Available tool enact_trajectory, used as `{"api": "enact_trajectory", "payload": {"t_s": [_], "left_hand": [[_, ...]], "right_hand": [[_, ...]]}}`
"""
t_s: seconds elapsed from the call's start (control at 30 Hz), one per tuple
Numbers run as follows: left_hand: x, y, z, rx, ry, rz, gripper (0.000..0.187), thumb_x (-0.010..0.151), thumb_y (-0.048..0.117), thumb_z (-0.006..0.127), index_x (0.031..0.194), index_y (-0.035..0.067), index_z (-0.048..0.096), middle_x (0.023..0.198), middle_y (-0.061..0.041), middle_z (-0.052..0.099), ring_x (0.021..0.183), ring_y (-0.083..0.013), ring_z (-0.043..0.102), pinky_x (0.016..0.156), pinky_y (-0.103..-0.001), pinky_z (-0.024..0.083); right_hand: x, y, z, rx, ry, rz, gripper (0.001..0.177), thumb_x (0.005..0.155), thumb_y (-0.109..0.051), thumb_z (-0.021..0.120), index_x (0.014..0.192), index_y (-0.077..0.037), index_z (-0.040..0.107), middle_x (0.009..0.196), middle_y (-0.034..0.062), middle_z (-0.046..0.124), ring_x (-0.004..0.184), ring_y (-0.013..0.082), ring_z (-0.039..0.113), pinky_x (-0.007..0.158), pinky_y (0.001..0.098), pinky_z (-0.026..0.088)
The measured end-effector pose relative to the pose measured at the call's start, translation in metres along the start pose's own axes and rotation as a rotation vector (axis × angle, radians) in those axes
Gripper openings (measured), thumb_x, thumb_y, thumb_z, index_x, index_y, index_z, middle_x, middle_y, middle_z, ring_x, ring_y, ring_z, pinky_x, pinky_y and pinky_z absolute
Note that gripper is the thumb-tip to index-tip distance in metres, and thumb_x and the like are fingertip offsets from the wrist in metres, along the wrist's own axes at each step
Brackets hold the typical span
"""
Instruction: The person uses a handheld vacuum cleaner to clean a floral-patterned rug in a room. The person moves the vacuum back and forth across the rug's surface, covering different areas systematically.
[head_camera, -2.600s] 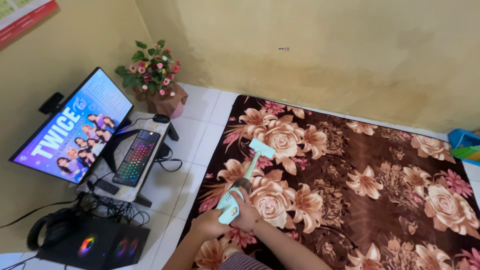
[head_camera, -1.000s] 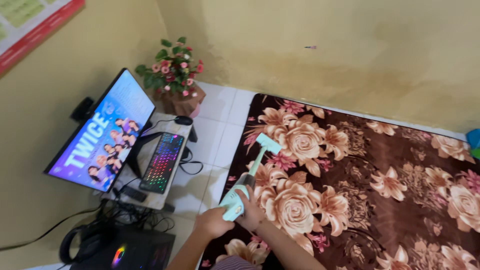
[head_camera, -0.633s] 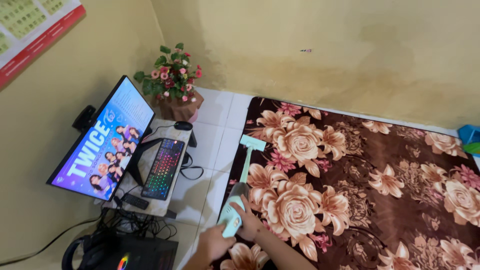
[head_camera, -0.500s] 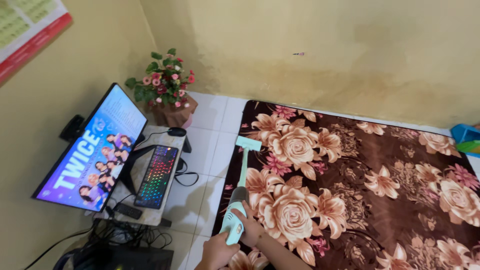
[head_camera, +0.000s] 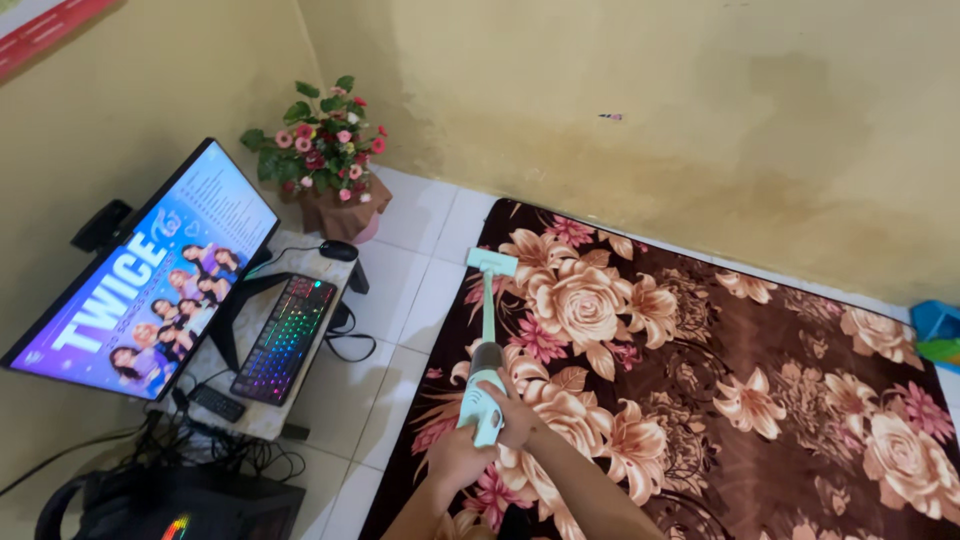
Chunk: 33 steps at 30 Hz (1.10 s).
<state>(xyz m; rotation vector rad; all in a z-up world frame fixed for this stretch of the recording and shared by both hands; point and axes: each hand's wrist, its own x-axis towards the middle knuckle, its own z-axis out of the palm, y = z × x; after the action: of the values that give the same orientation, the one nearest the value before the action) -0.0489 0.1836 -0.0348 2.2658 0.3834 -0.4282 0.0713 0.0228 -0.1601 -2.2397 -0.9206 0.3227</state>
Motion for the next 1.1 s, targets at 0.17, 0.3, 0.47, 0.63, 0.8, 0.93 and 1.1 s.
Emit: {"api": "enact_trajectory", "payload": {"t_s": [0.17, 0.3, 0.47, 0.63, 0.8, 0.93, 1.1], "left_hand": [[-0.025, 0.005, -0.034, -0.091, -0.055, -0.104, 0.060, 0.076, 0.057, 0.071, 0.125, 0.023, 0.064, 0.118, -0.011, 0.071, 0.113, -0.0316, 0.066, 0.096, -0.044, 0.051], [-0.048, -0.022, -0.062, 0.029, -0.013, -0.144, 0.053, 0.078, 0.053, 0.068, 0.119, 0.019, 0.069, 0.122, -0.010, 0.070, 0.116, -0.0329, 0.065, 0.097, -0.047, 0.050], [-0.082, -0.067, -0.093, 0.069, -0.022, -0.215, 0.052, 0.077, 0.053, 0.069, 0.117, 0.020, 0.071, 0.119, -0.010, 0.072, 0.117, -0.0318, 0.066, 0.100, -0.047, 0.049], [-0.112, -0.095, -0.116, 0.083, -0.012, -0.178, 0.053, 0.077, 0.052, 0.069, 0.120, 0.021, 0.069, 0.119, -0.010, 0.071, 0.116, -0.0326, 0.065, 0.100, -0.046, 0.049], [-0.133, -0.100, -0.138, 0.060, -0.021, -0.163, 0.050, 0.075, 0.050, 0.071, 0.113, 0.018, 0.072, 0.110, -0.012, 0.074, 0.109, -0.0327, 0.069, 0.096, -0.043, 0.052], [-0.128, -0.094, -0.149, 0.088, -0.029, -0.138, 0.049, 0.073, 0.049, 0.073, 0.106, 0.014, 0.075, 0.103, -0.014, 0.076, 0.104, -0.0324, 0.071, 0.093, -0.042, 0.054], [-0.106, -0.081, -0.140, 0.072, -0.051, -0.104, 0.049, 0.072, 0.047, 0.075, 0.108, 0.014, 0.075, 0.107, -0.014, 0.074, 0.105, -0.0336, 0.070, 0.094, -0.042, 0.053]], "right_hand": [[0.012, -0.025, 0.003, -0.045, 0.002, -0.001, 0.082, 0.085, -0.027, 0.080, 0.157, -0.025, 0.041, 0.164, 0.0314, 0.024, 0.148, 0.0495, 0.035, 0.111, 0.0469, 0.047], [0.018, -0.078, 0.016, -0.026, -0.023, -0.024, 0.098, 0.069, -0.033, 0.090, 0.152, -0.024, 0.038, 0.159, 0.0299, 0.024, 0.144, 0.0492, 0.038, 0.109, 0.0475, 0.047], [0.029, -0.121, 0.071, -0.098, 0.007, -0.135, 0.101, 0.071, -0.038, 0.090, 0.153, -0.022, 0.034, 0.158, 0.0181, 0.035, 0.147, 0.0506, 0.029, 0.115, 0.0527, 0.040], [0.024, -0.168, 0.095, 0.006, -0.081, -0.055, 0.101, 0.069, -0.033, 0.090, 0.152, -0.022, 0.033, 0.157, 0.0221, 0.031, 0.152, 0.0491, 0.018, 0.117, 0.0495, 0.036], [0.015, -0.215, 0.079, 0.096, -0.155, 0.053, 0.099, 0.071, -0.031, 0.088, 0.153, -0.023, 0.033, 0.160, 0.0297, 0.018, 0.150, 0.0462, 0.026, 0.117, 0.0445, 0.040], [0.019, -0.208, 0.085, 0.110, -0.074, 0.006, 0.094, 0.074, -0.030, 0.086, 0.152, -0.019, 0.034, 0.158, 0.0277, 0.027, 0.152, 0.0472, 0.024, 0.118, 0.0453, 0.039], [0.029, -0.163, 0.095, -0.040, -0.009, -0.120, 0.091, 0.078, -0.029, 0.087, 0.152, -0.015, 0.037, 0.157, 0.0170, 0.039, 0.153, 0.0497, 0.019, 0.120, 0.0479, 0.034]]}}
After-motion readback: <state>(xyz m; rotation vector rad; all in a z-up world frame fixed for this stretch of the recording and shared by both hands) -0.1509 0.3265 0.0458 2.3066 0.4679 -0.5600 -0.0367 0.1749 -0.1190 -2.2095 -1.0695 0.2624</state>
